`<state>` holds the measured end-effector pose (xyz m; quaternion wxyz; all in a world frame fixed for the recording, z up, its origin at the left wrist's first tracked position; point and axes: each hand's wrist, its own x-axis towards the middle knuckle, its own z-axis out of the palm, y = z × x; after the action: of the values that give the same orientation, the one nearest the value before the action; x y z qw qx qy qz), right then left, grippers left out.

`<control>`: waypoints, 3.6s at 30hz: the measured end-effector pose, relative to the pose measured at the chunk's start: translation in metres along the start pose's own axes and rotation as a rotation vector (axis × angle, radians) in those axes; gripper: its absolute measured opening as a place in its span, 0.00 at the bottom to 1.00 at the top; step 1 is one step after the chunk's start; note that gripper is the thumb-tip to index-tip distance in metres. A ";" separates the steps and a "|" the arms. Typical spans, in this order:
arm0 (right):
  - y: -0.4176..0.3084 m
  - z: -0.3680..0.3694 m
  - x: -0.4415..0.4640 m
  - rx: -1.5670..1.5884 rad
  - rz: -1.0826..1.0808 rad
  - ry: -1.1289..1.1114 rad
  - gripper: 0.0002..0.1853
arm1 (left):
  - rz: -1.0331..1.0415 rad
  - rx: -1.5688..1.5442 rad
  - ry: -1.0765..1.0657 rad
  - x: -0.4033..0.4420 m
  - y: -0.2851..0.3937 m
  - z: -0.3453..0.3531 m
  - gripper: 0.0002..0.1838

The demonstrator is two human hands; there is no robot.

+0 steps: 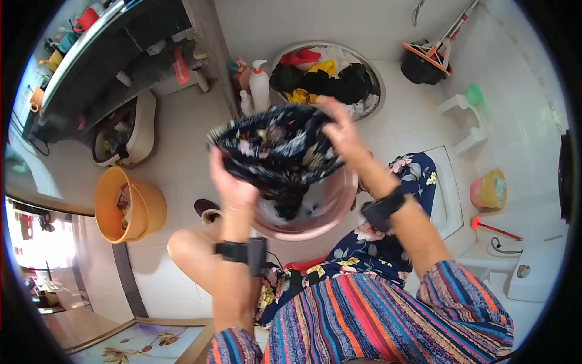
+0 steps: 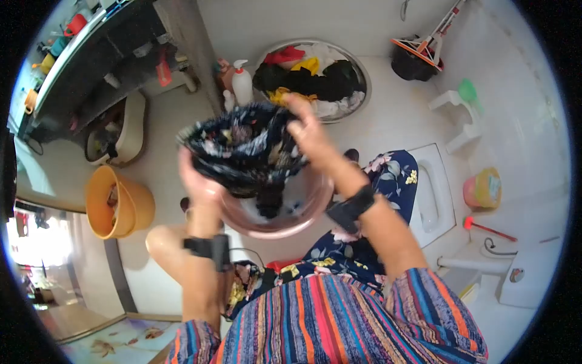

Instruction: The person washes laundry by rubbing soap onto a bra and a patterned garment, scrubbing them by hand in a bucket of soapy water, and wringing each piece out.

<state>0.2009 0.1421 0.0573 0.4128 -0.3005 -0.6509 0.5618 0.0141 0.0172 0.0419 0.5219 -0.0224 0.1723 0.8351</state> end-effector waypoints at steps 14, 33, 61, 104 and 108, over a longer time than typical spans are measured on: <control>0.110 0.102 -0.051 -1.060 0.013 -0.249 0.13 | -0.254 0.133 0.442 0.004 -0.104 -0.126 0.19; 0.095 0.081 -0.065 -0.236 0.619 -0.156 0.16 | -0.559 0.099 0.493 -0.016 -0.106 -0.124 0.42; 0.157 0.061 -0.064 -0.754 0.659 0.080 0.21 | -0.507 0.193 0.531 -0.028 -0.101 -0.105 0.15; 0.075 0.097 -0.095 -0.794 0.430 -0.276 0.16 | -0.410 0.148 0.338 -0.019 -0.086 -0.160 0.12; 0.124 0.055 -0.064 -0.832 0.678 -0.298 0.18 | -0.370 0.307 0.532 -0.029 -0.107 -0.108 0.12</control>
<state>0.1739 0.0843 -0.0785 -0.0411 -0.5481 -0.7361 0.3951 0.1063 0.0006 -0.0815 0.5983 -0.1912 0.4187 0.6558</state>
